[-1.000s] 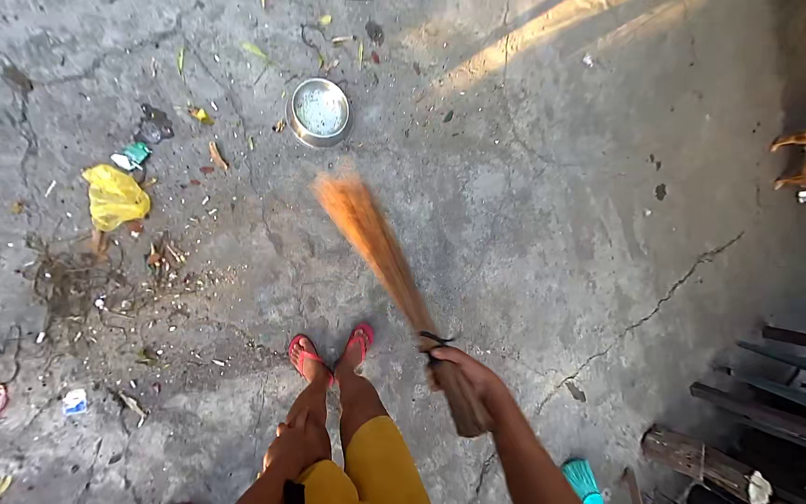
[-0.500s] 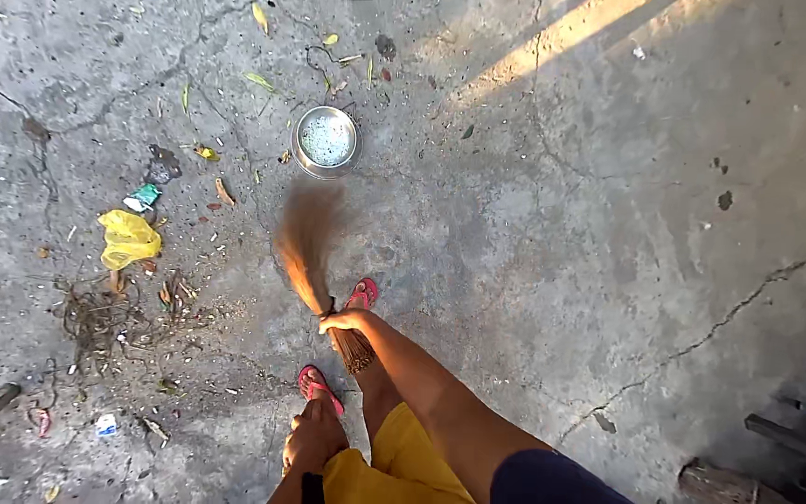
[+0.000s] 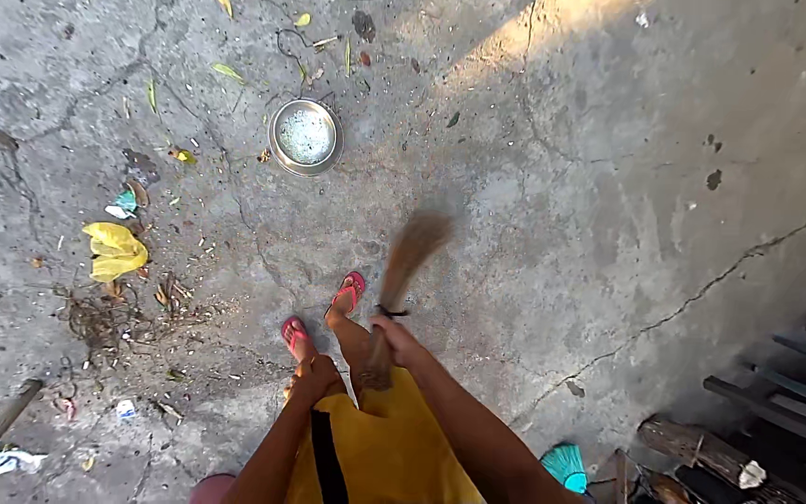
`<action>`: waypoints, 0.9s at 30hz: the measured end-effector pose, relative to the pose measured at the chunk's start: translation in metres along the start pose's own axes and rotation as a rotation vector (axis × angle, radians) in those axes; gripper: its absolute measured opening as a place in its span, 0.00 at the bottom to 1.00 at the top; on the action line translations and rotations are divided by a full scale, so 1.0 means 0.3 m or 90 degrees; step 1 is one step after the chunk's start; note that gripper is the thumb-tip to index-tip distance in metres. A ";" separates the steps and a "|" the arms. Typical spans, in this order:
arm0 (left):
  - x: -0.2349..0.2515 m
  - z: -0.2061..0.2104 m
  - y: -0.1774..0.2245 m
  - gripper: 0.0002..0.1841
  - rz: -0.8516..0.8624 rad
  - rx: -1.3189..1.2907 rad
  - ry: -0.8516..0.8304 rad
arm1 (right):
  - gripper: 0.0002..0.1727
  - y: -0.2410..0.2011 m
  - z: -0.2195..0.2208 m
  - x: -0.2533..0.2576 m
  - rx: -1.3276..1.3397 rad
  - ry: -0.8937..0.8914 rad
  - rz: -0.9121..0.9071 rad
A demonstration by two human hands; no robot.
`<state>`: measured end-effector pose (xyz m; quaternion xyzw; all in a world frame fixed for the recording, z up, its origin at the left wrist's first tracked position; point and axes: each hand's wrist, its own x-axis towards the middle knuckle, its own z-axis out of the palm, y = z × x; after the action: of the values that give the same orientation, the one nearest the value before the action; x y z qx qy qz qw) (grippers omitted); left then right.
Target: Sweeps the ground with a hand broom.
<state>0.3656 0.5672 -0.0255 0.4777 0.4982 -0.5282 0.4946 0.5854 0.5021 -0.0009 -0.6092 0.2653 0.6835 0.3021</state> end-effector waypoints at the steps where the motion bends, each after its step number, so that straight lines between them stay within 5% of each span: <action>1: -0.027 -0.023 0.041 0.47 0.020 0.066 0.011 | 0.24 0.014 0.088 0.065 -0.114 -0.096 0.029; 4: -0.058 -0.078 0.083 0.50 -0.027 0.109 0.069 | 0.17 -0.074 0.305 0.147 -0.368 -0.293 0.152; 7: -0.031 -0.136 0.024 0.61 -0.068 0.013 0.060 | 0.13 -0.219 0.276 0.108 -0.380 -0.418 0.181; 11: 0.097 -0.232 -0.031 0.60 -0.017 -0.086 0.016 | 0.19 -0.316 -0.079 -0.149 -0.283 -0.308 0.066; 15: 0.155 -0.372 0.050 0.44 0.051 -0.085 0.051 | 0.27 -0.182 -0.499 -0.293 -0.015 -0.087 -0.088; 18: 0.211 -0.487 0.160 0.37 0.087 -0.183 0.131 | 0.16 -0.134 -0.685 -0.284 0.226 0.095 -0.170; 22: 0.291 -0.690 0.398 0.41 0.002 -0.418 0.073 | 0.16 -0.360 -0.848 -0.074 0.532 0.278 -0.262; 24: 0.367 -0.793 0.534 0.43 -0.001 -0.436 0.089 | 0.16 -0.451 -0.907 0.024 0.447 0.249 -0.190; 27: 0.549 -0.923 0.752 0.43 0.020 -0.485 0.149 | 0.14 -0.502 -0.940 0.025 0.117 0.049 0.047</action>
<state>0.5851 0.8330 -0.2150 0.3243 0.7042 -0.2399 0.5843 0.8854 0.3984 -0.0406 -0.5949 0.3603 0.6430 0.3208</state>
